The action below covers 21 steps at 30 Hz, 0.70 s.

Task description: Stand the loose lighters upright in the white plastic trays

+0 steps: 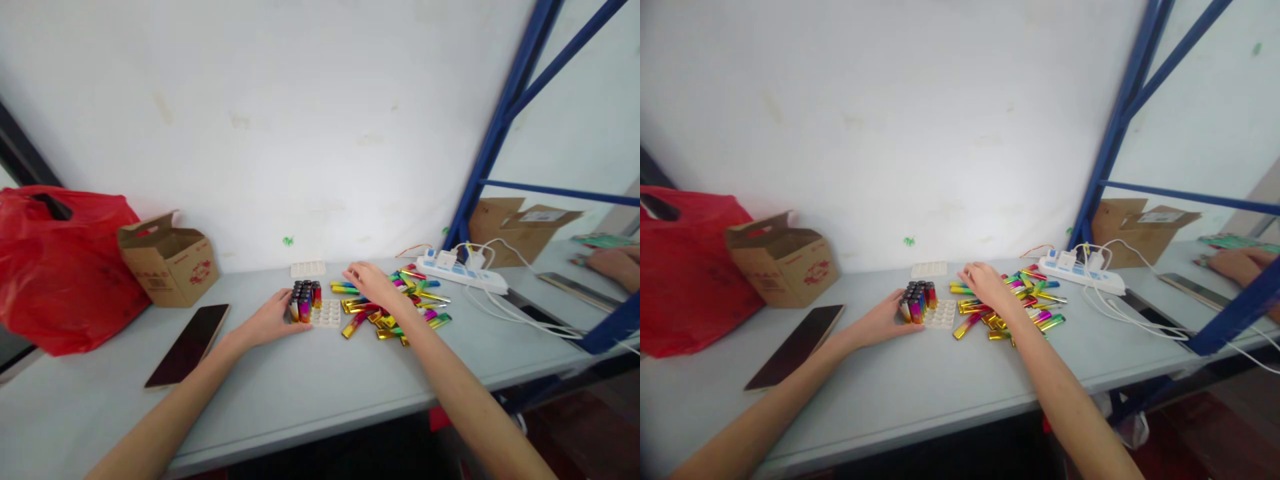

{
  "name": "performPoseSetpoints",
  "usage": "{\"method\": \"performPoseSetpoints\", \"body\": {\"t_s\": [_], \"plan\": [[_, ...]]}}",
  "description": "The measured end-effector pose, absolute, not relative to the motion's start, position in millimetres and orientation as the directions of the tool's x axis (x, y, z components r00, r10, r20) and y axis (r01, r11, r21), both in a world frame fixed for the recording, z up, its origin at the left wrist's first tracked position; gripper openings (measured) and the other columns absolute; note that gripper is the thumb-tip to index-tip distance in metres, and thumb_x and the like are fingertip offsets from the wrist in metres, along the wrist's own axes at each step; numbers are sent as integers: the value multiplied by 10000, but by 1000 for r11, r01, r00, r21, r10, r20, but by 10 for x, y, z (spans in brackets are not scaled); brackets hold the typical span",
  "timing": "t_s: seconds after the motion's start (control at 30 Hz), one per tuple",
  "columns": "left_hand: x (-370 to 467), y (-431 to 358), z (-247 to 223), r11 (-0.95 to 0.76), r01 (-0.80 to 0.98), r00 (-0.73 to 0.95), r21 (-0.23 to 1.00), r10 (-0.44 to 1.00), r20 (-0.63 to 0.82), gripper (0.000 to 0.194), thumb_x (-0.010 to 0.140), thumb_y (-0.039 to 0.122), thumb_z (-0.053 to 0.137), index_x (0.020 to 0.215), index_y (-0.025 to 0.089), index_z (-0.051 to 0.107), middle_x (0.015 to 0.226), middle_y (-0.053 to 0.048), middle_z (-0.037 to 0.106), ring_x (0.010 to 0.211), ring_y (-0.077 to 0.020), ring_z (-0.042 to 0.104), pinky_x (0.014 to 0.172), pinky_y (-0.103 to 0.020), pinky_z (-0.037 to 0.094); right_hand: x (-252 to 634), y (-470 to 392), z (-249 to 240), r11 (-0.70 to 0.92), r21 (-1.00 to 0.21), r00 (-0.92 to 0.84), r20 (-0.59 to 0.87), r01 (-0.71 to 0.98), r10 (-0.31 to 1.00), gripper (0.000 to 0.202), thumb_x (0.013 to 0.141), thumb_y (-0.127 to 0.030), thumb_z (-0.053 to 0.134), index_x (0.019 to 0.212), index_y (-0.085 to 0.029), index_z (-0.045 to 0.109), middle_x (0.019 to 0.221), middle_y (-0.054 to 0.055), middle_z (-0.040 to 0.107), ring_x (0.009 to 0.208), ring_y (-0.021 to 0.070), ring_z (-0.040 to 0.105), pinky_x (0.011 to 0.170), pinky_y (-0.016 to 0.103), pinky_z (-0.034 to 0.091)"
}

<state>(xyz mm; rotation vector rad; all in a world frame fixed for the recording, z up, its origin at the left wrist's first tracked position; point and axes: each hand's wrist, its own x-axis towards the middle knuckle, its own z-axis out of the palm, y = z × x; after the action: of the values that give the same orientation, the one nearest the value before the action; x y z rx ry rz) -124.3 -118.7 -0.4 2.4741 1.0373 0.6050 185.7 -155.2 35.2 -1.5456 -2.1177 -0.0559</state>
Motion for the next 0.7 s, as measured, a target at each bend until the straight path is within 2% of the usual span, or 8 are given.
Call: {"method": "performPoseSetpoints", "body": {"t_s": [0.1, 0.2, 0.27, 0.33, 0.43, 0.53, 0.6, 0.7], "plan": [[-1240, -1185, 5, -649, 574, 629, 499, 740, 239, 793, 723, 697, 816, 1330, 219, 637, 1374, -149, 636, 1276, -371, 621, 1166, -506, 476, 2246, -1421, 291, 165, -204, -64, 424, 965, 903, 259, 1063, -193, 472, 1084, -144, 726, 1091, 149, 726, 1073, 231, 659, 994, 324, 460], [-1232, -1193, 27, -644, 582, 626, 497, 745, 233, 776, 723, 696, 815, 1311, 221, 643, 1355, -150, 643, 1266, -374, 626, 1160, -508, 483, 2529, -1332, 191, 70, -199, 6, 359, 978, 933, 334, 976, -56, 502, 1213, -129, 726, 1255, 168, 717, 1197, 233, 650, 1075, 336, 444], [-1228, -1195, 36, -641, 592, 629, 489, 747, 217, 780, 734, 699, 802, 1324, 217, 634, 1371, -155, 633, 1283, -375, 616, 1178, -508, 468, 2629, -1307, 136, 61, -211, -1, 272, 976, 962, 359, 958, -56, 532, 1242, -138, 736, 1300, 159, 724, 1218, 239, 666, 1084, 335, 453], [-1227, -1193, 36, -638, 604, 630, 478, 749, 203, 809, 742, 705, 791, 1350, 200, 616, 1400, -168, 614, 1308, -380, 601, 1198, -510, 447, 2673, -1301, 106, 62, -223, -16, 200, 973, 980, 313, 980, -110, 554, 1207, -153, 766, 1264, 141, 756, 1174, 248, 702, 1046, 329, 485], [-1228, -1185, 23, -637, 602, 624, 480, 751, 214, 816, 728, 705, 799, 1342, 197, 624, 1397, -167, 620, 1306, -390, 607, 1192, -513, 457, 2694, -1306, 113, 62, -232, -23, 169, 971, 985, 282, 994, -158, 578, 1188, -158, 783, 1228, 127, 779, 1133, 257, 726, 1008, 333, 514], [-1230, -1180, 10, -638, 590, 616, 495, 752, 235, 794, 706, 697, 819, 1321, 224, 646, 1373, -144, 645, 1276, -392, 631, 1169, -508, 485, 2727, -1324, 157, 63, -229, -21, 177, 971, 984, 313, 990, -164, 592, 1256, -142, 756, 1314, 146, 742, 1237, 266, 681, 1085, 353, 477], [-1232, -1179, 7, -637, 588, 613, 498, 753, 238, 795, 703, 695, 822, 1321, 224, 651, 1365, -143, 651, 1256, -393, 644, 1159, -506, 496, 2765, -1345, 187, 49, -219, -8, 184, 975, 983, 353, 987, -127, 564, 1295, -127, 735, 1378, 164, 703, 1310, 271, 637, 1136, 367, 440], [-1234, -1180, 5, -638, 589, 612, 496, 753, 243, 797, 709, 699, 815, 1320, 215, 655, 1357, -150, 653, 1237, -394, 652, 1159, -510, 496, 2827, -1385, 219, 29, -207, 1, 141, 978, 990, 418, 915, -4, 533, 1233, -140, 769, 1327, 143, 736, 1264, 268, 668, 1112, 357, 462]]}}
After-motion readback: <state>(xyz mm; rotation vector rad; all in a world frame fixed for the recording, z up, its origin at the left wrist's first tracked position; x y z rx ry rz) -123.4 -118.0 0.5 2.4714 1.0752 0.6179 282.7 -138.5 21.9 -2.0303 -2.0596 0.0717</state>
